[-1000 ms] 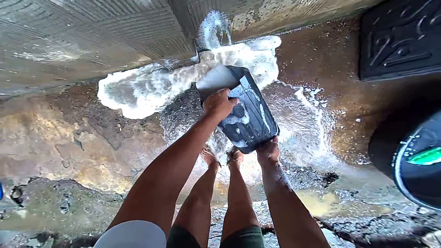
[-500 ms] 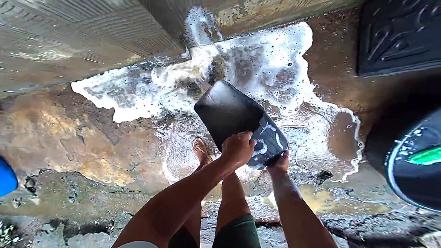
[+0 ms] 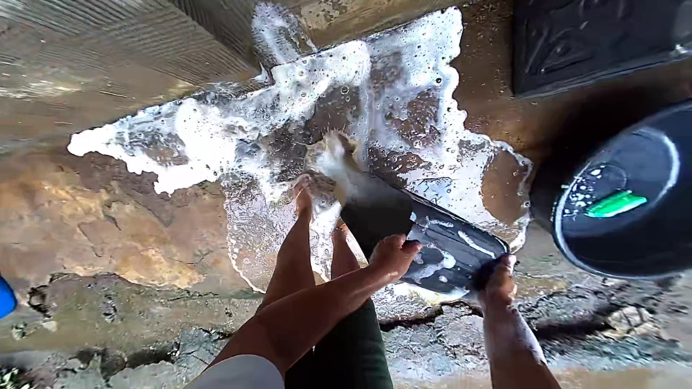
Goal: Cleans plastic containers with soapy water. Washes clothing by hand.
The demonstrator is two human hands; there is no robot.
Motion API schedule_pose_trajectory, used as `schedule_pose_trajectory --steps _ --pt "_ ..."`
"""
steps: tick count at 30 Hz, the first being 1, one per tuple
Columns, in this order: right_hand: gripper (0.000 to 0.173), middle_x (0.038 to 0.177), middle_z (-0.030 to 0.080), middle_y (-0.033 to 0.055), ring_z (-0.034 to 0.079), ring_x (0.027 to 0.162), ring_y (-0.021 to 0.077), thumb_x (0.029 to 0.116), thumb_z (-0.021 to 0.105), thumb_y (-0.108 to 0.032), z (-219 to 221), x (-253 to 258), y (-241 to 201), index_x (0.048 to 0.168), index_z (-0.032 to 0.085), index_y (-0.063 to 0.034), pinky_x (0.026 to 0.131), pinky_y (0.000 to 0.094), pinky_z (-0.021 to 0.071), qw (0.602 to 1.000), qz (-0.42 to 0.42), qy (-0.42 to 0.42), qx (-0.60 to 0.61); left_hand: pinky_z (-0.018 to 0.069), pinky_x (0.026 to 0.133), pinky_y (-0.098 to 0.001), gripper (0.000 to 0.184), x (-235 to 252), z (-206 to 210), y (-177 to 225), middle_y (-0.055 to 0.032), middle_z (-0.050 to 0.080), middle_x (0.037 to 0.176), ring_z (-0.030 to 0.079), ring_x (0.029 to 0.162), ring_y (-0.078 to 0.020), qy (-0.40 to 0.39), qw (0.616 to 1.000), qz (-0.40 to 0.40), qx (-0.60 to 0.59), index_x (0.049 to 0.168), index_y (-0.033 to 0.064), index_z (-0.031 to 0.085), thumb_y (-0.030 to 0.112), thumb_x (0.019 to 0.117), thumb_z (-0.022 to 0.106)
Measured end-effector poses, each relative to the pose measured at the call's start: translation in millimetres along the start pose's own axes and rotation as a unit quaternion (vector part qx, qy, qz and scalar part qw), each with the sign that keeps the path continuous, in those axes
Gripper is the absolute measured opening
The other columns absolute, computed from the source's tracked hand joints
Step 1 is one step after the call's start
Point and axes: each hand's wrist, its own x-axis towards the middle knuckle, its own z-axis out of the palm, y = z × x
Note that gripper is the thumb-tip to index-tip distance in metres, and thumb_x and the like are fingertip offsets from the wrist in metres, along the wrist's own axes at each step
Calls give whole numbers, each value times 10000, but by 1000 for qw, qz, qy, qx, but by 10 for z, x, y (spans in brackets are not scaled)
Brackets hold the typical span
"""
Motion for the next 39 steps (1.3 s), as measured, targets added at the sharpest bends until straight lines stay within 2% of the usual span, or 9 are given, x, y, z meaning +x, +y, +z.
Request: schedule_pose_trajectory --steps 7,12,16,20,28,30,32,36,39 --pt "797 1252 662 191 659 1118 252 1050 258 -671 -186 361 -164 1340 609 -17 961 516 527 998 -42 -12 -54 489 980 -520 371 -100 296 16 -249 664 1137 642 1096 -332 -91 995 -30 -16 1151 -86 642 267 1048 592" --pt "787 1221 666 180 662 1087 236 1038 294 -682 18 294 -270 1350 597 -26 946 498 532 996 -53 -21 -72 494 1014 -479 358 -95 218 -207 -223 681 1166 650 1124 -286 -56 994 -42 -88 1197 -69 647 244 1026 629" --pt "722 1270 654 152 655 1114 196 1069 283 -621 156 201 -227 1417 552 -49 964 451 535 996 -64 -44 -51 492 1034 -434 338 -100 130 -265 -198 678 1204 646 1144 -238 -37 989 -55 -134 1235 -53 640 214 1030 622" --pt "697 1308 651 134 653 1150 171 1084 247 -592 159 218 -283 1442 537 -68 997 431 531 993 -84 -69 -49 499 1019 -404 311 -141 136 -182 -188 678 1192 646 1121 -209 -40 986 -44 -158 1222 -63 638 178 1024 629" --pt "689 1278 663 120 660 1125 163 1073 294 -608 105 170 -340 1420 559 -76 981 428 535 990 -108 -62 -68 505 978 -359 284 -254 246 -330 -144 687 1137 643 1058 -151 -32 969 -43 -240 1187 -39 660 193 1025 636" --pt "697 1293 661 125 656 1144 171 1067 302 -617 91 150 -353 1438 546 -80 997 434 529 988 -116 -60 -86 510 957 -360 303 -311 304 -410 -129 689 1104 642 1031 -141 -19 966 -47 -255 1152 -31 667 243 1026 639" --pt "700 1312 653 128 650 1165 172 1061 320 -622 82 151 -421 1457 528 -84 1013 426 524 985 -127 -61 -104 507 1005 -366 349 -358 363 -405 -139 690 1160 645 1093 -142 -15 962 -41 -271 1191 -33 658 275 1028 640" --pt "764 1310 645 182 642 1177 243 1029 344 -676 68 206 -668 1446 542 -67 1023 487 500 971 -149 -54 -181 501 1034 -330 341 -362 425 -255 -133 688 1199 638 1133 -116 12 950 -8 -312 1241 -43 637 214 1017 657" --pt "777 1352 617 237 599 1260 332 1019 377 -681 147 129 -865 1421 567 -44 1066 560 453 957 -163 -47 -236 483 1083 -336 376 -332 364 -256 -157 664 1265 617 1206 -137 30 936 -5 -349 1288 -57 604 194 1014 661"
